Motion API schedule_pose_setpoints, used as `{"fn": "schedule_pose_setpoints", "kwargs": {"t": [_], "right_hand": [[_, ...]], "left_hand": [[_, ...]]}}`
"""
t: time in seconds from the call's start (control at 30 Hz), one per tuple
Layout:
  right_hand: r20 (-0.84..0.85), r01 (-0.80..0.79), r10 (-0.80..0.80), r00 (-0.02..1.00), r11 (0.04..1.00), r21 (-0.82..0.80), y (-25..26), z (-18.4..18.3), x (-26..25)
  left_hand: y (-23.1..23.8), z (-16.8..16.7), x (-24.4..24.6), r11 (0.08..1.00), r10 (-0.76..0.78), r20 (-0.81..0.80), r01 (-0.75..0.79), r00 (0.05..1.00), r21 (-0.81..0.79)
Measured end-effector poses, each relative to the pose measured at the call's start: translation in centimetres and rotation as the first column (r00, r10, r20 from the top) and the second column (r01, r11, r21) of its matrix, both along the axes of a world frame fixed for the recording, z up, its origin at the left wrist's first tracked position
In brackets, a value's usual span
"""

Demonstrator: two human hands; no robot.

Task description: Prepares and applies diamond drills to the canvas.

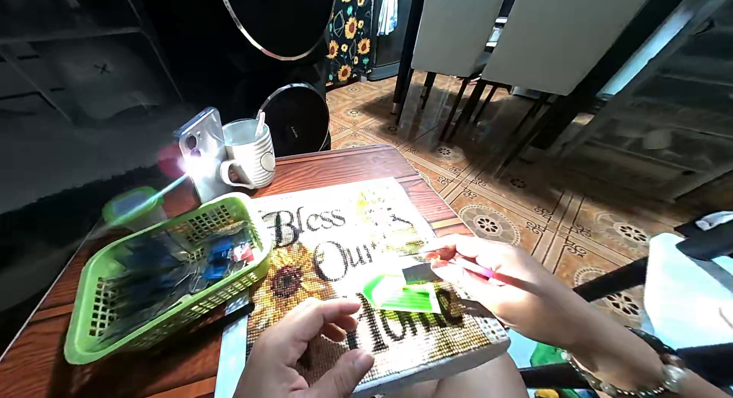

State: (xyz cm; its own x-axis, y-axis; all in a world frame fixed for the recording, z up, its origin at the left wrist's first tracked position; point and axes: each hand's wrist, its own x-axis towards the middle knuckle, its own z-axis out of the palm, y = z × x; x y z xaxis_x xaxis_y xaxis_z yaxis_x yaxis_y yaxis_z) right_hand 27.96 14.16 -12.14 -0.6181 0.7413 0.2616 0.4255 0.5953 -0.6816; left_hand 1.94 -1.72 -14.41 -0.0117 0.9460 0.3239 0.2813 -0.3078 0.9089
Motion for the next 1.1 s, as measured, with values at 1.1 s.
{"fn": "schedule_pose_setpoints", "kwargs": {"t": [1.1], "right_hand": [[-0.407, -0.052, -0.169, 0.897, 0.876, -0.479, 0.2, -0.8, 0.5]], "left_hand": [[0.1, 0.7, 0.2, 0.999, 0.019, -0.071, -0.022, 0.997, -0.046]]}}
